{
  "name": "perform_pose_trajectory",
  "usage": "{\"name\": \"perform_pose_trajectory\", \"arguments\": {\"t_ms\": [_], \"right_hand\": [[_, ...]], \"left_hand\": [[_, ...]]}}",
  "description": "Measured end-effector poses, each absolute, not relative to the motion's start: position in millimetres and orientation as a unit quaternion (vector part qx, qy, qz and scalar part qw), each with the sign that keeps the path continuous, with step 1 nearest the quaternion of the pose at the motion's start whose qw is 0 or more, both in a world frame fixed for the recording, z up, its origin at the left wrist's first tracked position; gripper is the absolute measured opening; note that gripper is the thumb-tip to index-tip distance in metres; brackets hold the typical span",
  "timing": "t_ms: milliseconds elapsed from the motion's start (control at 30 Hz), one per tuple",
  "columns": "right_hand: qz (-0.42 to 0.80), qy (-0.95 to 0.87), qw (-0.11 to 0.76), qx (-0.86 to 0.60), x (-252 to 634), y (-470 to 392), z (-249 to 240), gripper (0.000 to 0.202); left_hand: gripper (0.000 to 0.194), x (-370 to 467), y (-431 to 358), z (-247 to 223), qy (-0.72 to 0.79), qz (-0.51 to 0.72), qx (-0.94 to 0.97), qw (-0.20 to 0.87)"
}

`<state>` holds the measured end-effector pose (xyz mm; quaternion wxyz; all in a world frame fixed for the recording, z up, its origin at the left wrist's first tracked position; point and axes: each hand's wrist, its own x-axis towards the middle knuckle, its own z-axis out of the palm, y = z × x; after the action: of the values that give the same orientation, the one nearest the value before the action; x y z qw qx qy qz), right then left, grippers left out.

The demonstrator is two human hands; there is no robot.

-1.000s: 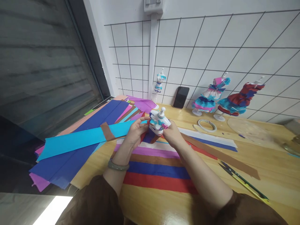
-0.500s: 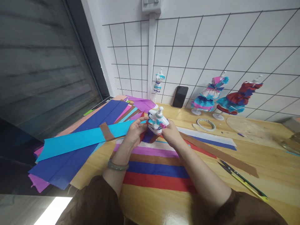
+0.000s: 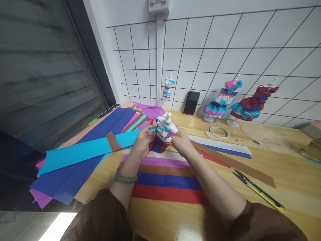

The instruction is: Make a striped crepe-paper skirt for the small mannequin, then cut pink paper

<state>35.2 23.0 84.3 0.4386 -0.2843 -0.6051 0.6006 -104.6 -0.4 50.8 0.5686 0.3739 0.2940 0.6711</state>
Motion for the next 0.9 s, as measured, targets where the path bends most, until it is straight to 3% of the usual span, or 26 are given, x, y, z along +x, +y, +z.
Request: {"name": "perform_pose_trajectory", "arguments": {"t_ms": [333, 600, 900], "right_hand": [[0.585, -0.554, 0.513, -0.296, 38.4, 36.5, 74.8, 0.028], [0.587, -0.528, 0.513, -0.335, 50.0, 35.1, 78.5, 0.028], [0.572, -0.525, 0.525, -0.349, 62.5, 31.8, 75.8, 0.026]], "left_hand": [[0.037, -105.8, 2.6, 52.2, 0.324, 0.714, 0.319, 0.532], [0.024, -109.0, 0.7, 54.1, 0.32, 0.729, 0.294, 0.529], [0.024, -109.6, -4.5, 57.1, 0.318, 0.733, 0.303, 0.519]]}}
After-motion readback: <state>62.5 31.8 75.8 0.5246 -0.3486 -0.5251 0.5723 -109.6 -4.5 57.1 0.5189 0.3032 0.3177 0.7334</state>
